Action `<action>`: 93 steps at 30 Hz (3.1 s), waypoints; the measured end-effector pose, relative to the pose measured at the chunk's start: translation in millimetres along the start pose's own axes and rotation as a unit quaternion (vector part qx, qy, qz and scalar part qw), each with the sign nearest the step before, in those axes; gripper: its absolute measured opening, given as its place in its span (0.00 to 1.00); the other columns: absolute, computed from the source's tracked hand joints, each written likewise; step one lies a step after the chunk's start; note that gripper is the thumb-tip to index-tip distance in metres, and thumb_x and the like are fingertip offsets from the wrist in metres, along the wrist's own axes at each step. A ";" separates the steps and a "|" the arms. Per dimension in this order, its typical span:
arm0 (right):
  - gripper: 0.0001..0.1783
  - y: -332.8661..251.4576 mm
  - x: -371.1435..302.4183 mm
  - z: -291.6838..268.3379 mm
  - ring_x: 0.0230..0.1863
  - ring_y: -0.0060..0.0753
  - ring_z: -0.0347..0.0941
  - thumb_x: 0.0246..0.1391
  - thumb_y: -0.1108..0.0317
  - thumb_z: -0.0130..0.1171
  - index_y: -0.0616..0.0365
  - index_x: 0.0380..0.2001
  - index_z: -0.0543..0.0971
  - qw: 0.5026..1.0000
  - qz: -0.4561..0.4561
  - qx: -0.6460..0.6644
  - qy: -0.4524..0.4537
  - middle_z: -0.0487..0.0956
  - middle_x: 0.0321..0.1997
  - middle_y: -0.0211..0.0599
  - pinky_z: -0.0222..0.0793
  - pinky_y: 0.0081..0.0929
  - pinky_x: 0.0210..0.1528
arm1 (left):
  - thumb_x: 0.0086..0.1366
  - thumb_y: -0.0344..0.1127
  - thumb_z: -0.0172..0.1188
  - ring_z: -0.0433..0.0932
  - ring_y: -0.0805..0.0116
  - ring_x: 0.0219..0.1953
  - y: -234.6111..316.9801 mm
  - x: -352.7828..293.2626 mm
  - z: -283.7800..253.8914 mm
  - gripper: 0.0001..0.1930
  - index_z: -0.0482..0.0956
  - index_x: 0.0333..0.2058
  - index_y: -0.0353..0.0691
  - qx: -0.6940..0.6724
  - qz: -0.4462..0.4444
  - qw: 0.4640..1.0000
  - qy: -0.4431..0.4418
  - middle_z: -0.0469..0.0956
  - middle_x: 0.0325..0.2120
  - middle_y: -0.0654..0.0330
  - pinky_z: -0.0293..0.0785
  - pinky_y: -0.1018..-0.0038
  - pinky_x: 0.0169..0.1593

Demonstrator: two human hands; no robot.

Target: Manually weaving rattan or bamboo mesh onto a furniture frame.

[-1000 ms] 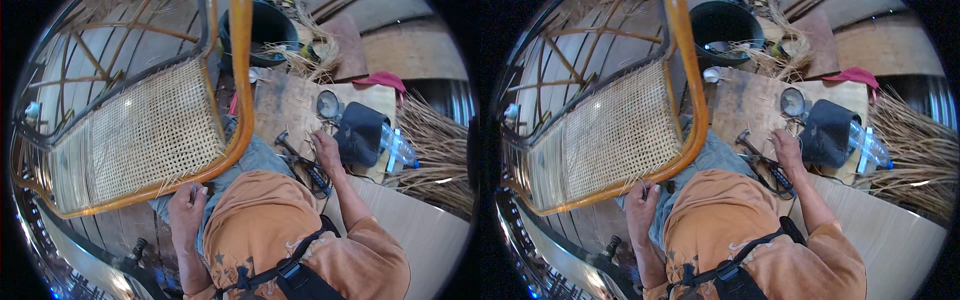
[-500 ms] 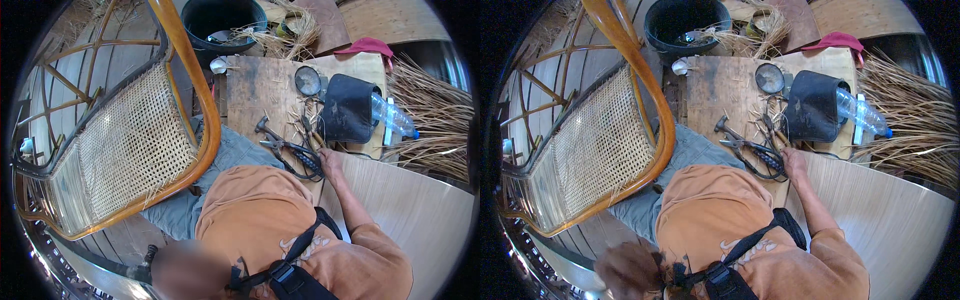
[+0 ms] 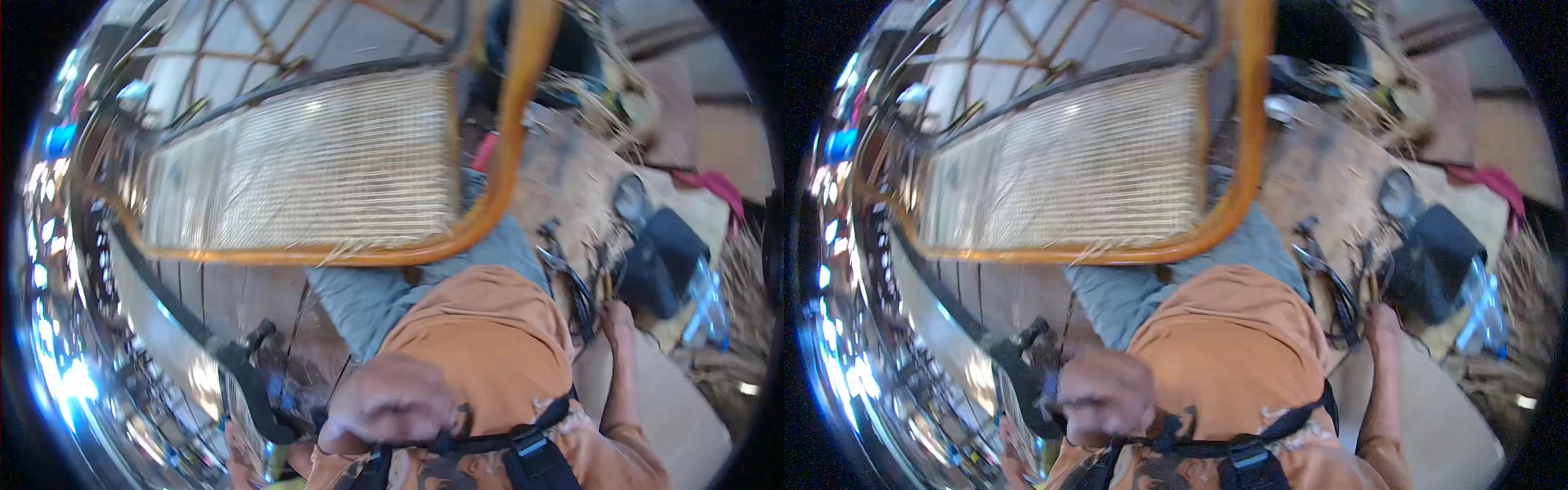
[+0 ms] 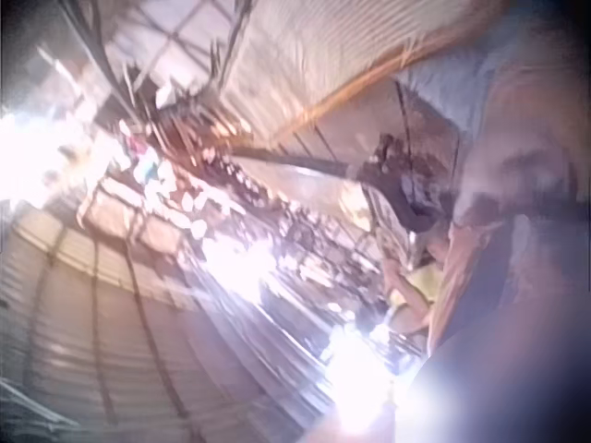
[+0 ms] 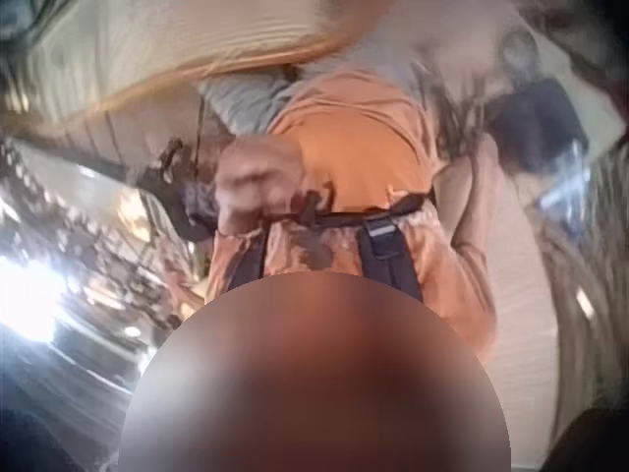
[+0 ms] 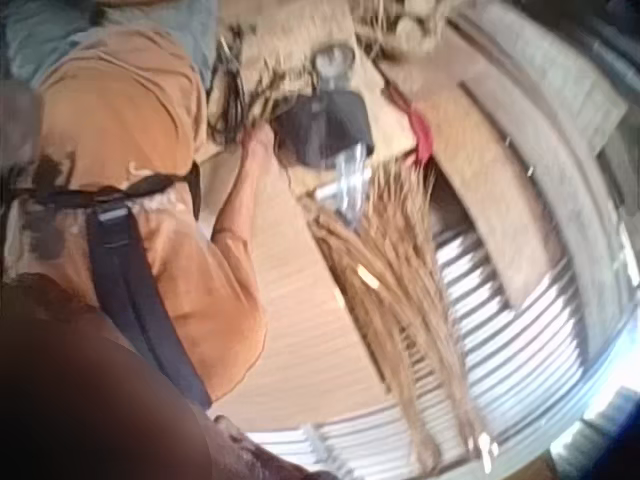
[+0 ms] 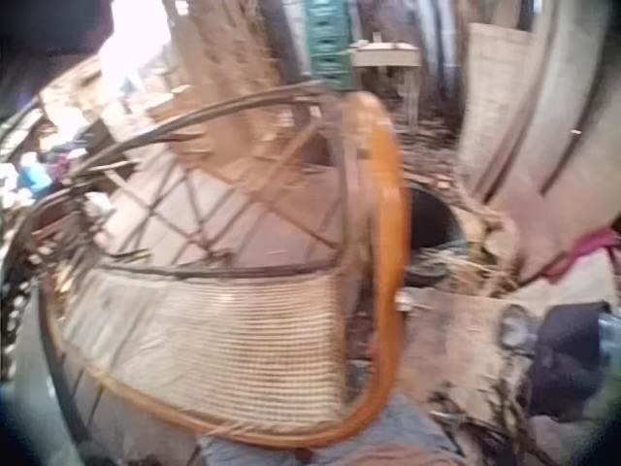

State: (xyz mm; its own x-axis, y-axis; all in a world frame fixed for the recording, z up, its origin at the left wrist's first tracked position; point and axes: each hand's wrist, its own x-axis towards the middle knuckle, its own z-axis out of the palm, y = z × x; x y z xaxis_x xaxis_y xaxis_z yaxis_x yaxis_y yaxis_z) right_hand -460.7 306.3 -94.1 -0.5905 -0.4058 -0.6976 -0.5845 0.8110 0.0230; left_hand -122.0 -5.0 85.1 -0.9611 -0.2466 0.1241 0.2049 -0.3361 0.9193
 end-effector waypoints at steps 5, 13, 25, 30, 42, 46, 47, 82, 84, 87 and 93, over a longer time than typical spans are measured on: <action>0.08 -18.6 14.8 2.1 0.31 0.50 0.76 0.46 0.70 0.53 0.63 0.27 0.78 0.997 -0.046 0.061 -0.016 0.76 0.25 0.54 0.70 0.40 0.32 | 0.62 0.36 0.54 0.77 0.57 0.32 -38.2 -32.2 8.3 0.10 0.77 0.35 0.36 0.232 -0.322 0.870 0.293 0.78 0.30 0.53 0.72 0.69 0.36; 0.02 -137.6 -48.4 -92.5 0.21 0.18 0.70 0.53 0.73 0.51 0.58 0.29 0.73 0.840 -0.085 0.536 0.030 0.74 0.21 0.31 0.67 0.16 0.24 | 0.62 0.43 0.54 0.76 0.52 0.34 -84.3 -35.7 -10.3 0.15 0.77 0.38 0.36 0.326 -0.300 0.858 0.258 0.77 0.33 0.51 0.72 0.65 0.39; 0.04 -369.3 -20.7 -62.5 0.26 0.17 0.71 0.55 0.72 0.54 0.60 0.32 0.75 0.750 -0.328 0.533 -0.214 0.76 0.26 0.28 0.68 0.16 0.30 | 0.62 0.42 0.53 0.77 0.61 0.26 -76.6 -62.1 -51.0 0.14 0.76 0.38 0.36 0.269 -0.308 0.784 0.467 0.77 0.24 0.52 0.71 0.69 0.33; 0.03 -389.1 34.9 -74.3 0.25 0.17 0.72 0.55 0.71 0.54 0.58 0.31 0.75 0.714 -0.300 0.621 -0.121 0.77 0.25 0.30 0.68 0.15 0.27 | 0.60 0.38 0.55 0.71 0.69 0.21 -56.2 -94.5 -68.3 0.10 0.75 0.33 0.36 0.306 -0.340 0.710 0.536 0.74 0.18 0.56 0.68 0.72 0.30; 0.06 -356.1 25.6 -95.2 0.26 0.20 0.76 0.57 0.71 0.54 0.60 0.37 0.75 0.653 -0.338 0.678 -0.032 0.78 0.27 0.30 0.69 0.15 0.25 | 0.59 0.33 0.56 0.64 0.81 0.21 -39.6 -109.4 -48.9 0.08 0.74 0.30 0.34 0.208 -0.349 0.773 0.488 0.69 0.17 0.67 0.63 0.79 0.27; 0.07 -341.5 25.2 -98.4 0.27 0.22 0.77 0.57 0.70 0.55 0.60 0.37 0.75 0.628 -0.319 0.708 -0.049 0.78 0.28 0.31 0.70 0.15 0.26 | 0.59 0.30 0.56 0.61 0.85 0.23 -18.8 -99.1 -31.9 0.05 0.73 0.28 0.36 0.162 -0.353 0.778 0.494 0.66 0.20 0.73 0.58 0.85 0.27; 0.06 -339.3 24.6 -99.1 0.27 0.22 0.77 0.57 0.70 0.55 0.59 0.37 0.75 0.629 -0.317 0.708 -0.051 0.78 0.28 0.31 0.71 0.16 0.26 | 0.58 0.30 0.57 0.61 0.85 0.23 -16.3 -98.4 -28.9 0.05 0.73 0.28 0.35 0.161 -0.353 0.778 0.494 0.67 0.19 0.73 0.58 0.84 0.27; 0.08 -144.8 25.2 -110.4 0.22 0.14 0.68 0.57 0.68 0.52 0.61 0.31 0.77 0.811 -0.193 0.524 0.173 0.75 0.22 0.27 0.63 0.14 0.24 | 0.62 0.30 0.54 0.64 0.83 0.24 -64.9 32.1 -22.0 0.05 0.76 0.35 0.36 0.232 -0.226 0.860 0.394 0.70 0.21 0.69 0.63 0.83 0.28; 0.09 -184.2 12.5 -108.4 0.23 0.17 0.69 0.56 0.67 0.53 0.63 0.32 0.76 0.824 -0.259 0.498 0.074 0.75 0.23 0.29 0.65 0.17 0.27 | 0.61 0.28 0.54 0.64 0.83 0.21 -60.7 35.3 -15.6 0.05 0.74 0.35 0.35 0.228 -0.162 0.875 0.394 0.69 0.19 0.67 0.65 0.82 0.26; 0.10 -209.9 27.3 -96.9 0.25 0.21 0.70 0.56 0.67 0.53 0.64 0.32 0.77 0.843 -0.299 0.445 0.027 0.75 0.24 0.32 0.67 0.21 0.29 | 0.63 0.29 0.53 0.64 0.82 0.18 -35.3 27.3 -28.3 0.04 0.72 0.35 0.37 0.106 0.043 0.857 0.503 0.67 0.18 0.67 0.65 0.83 0.22; 0.09 -239.9 51.2 -103.0 0.26 0.25 0.70 0.55 0.66 0.53 0.61 0.34 0.77 0.840 -0.294 0.456 0.024 0.74 0.24 0.35 0.67 0.23 0.31 | 0.65 0.33 0.51 0.63 0.82 0.16 -0.3 -18.3 -84.3 0.05 0.72 0.37 0.40 0.068 0.188 0.760 0.618 0.67 0.18 0.66 0.62 0.87 0.18</action>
State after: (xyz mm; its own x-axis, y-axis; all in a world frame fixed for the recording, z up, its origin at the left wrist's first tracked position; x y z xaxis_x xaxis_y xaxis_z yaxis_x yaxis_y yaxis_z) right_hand -408.0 47.6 -61.6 -0.3846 -0.8474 -0.3660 -0.1269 0.4413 -0.8883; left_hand -88.9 -77.1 51.1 0.0861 -0.9961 0.0193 0.3198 0.0459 0.9464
